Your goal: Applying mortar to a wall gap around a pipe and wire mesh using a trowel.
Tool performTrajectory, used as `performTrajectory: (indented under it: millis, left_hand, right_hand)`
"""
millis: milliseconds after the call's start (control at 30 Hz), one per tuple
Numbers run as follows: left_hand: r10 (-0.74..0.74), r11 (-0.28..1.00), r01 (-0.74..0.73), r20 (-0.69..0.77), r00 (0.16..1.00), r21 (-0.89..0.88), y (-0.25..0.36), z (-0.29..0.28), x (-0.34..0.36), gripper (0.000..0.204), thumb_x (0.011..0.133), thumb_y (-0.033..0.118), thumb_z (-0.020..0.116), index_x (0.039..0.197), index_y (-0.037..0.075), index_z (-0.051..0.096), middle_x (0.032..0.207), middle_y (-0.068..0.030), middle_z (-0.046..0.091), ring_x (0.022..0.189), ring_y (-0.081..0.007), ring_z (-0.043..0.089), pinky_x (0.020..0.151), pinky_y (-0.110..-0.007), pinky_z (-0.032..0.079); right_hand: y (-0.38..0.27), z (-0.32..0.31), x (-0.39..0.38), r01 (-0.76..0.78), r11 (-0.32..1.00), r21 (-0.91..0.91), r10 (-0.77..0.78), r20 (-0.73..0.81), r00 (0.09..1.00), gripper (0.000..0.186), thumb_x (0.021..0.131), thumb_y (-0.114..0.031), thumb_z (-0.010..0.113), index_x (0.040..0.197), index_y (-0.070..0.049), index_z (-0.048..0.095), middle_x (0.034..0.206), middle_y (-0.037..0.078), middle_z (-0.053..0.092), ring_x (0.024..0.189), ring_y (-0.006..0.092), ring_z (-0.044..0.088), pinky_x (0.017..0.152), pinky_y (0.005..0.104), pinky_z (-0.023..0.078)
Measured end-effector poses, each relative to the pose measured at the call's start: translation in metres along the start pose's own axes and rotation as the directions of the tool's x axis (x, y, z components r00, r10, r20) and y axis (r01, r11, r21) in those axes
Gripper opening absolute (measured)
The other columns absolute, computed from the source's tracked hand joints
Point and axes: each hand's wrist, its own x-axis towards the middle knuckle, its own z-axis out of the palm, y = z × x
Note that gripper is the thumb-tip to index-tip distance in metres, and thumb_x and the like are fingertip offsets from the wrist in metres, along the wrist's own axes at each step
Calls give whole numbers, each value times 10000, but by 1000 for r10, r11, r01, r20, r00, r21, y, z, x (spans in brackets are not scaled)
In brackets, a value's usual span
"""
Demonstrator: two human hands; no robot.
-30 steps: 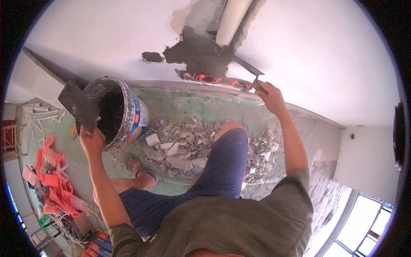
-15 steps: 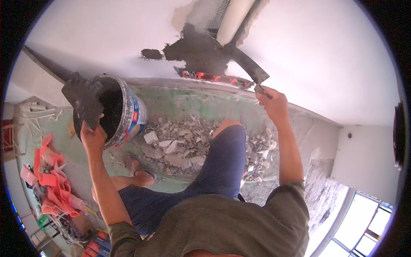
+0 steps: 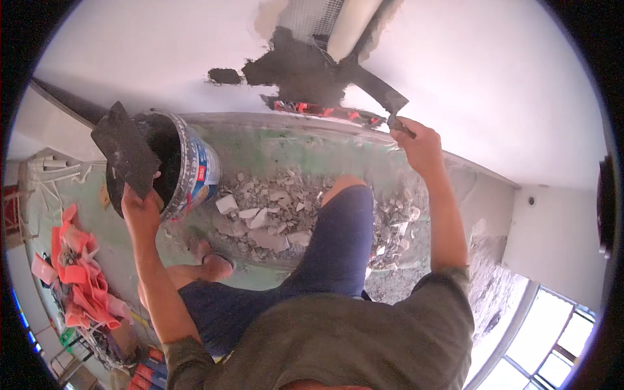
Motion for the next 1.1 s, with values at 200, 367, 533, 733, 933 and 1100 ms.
performTrajectory:
  millis: [200,367,533,733,933,1100]
  left_hand:
    - [-144,989,139,91,985,58,21,3,1,227,847,-2,513,1043,3,627,974,-95,670,875,-154,604,769,-271,448]
    - [-99,995,100,87,991,-8,32,-7,-5,214,863,-7,511,1043,1,628,981,-64,672,867,-135,594,762,-263,443]
    - [-168,979,181,129,977,-97,27,-10,-7,214,875,-21,508,1044,12,634,988,-36,669,873,-114,583,764,-245,434]
    - [-169,971,187,122,978,-149,30,0,-4,194,873,-5,528,1034,11,635,945,-30,666,820,-88,574,708,-225,430]
    - [-118,992,121,142,983,-14,48,0,-5,179,874,6,534,1020,6,637,888,-24,660,756,-86,570,658,-229,425]
    - [79,995,-74,69,994,-74,33,5,-8,171,873,8,535,1008,9,640,754,-5,634,610,-65,527,528,-225,371]
  right_hand:
    - [4,-1,-9,-162,977,139,164,-4,986,355,794,-213,694,1104,-44,657,756,107,653,675,147,603,645,313,477]
    - [20,-3,-37,-5,998,-65,-6,-172,985,359,801,-193,686,1130,-55,641,863,145,682,752,211,648,704,317,493]
    - [7,-5,-44,187,976,-113,-197,-87,976,356,845,-258,643,1142,-65,616,977,167,663,861,280,654,761,349,503]
    - [35,30,-20,326,848,-418,-331,62,941,338,876,-294,592,1151,-99,567,948,146,634,858,337,622,729,432,504]
    - [47,27,-5,365,815,-449,-362,95,927,329,875,-303,590,1136,-103,572,919,124,623,814,325,626,706,425,514]
    - [41,7,19,398,723,-565,-436,74,897,314,882,-309,577,1130,-116,581,904,103,629,794,308,634,669,410,521]
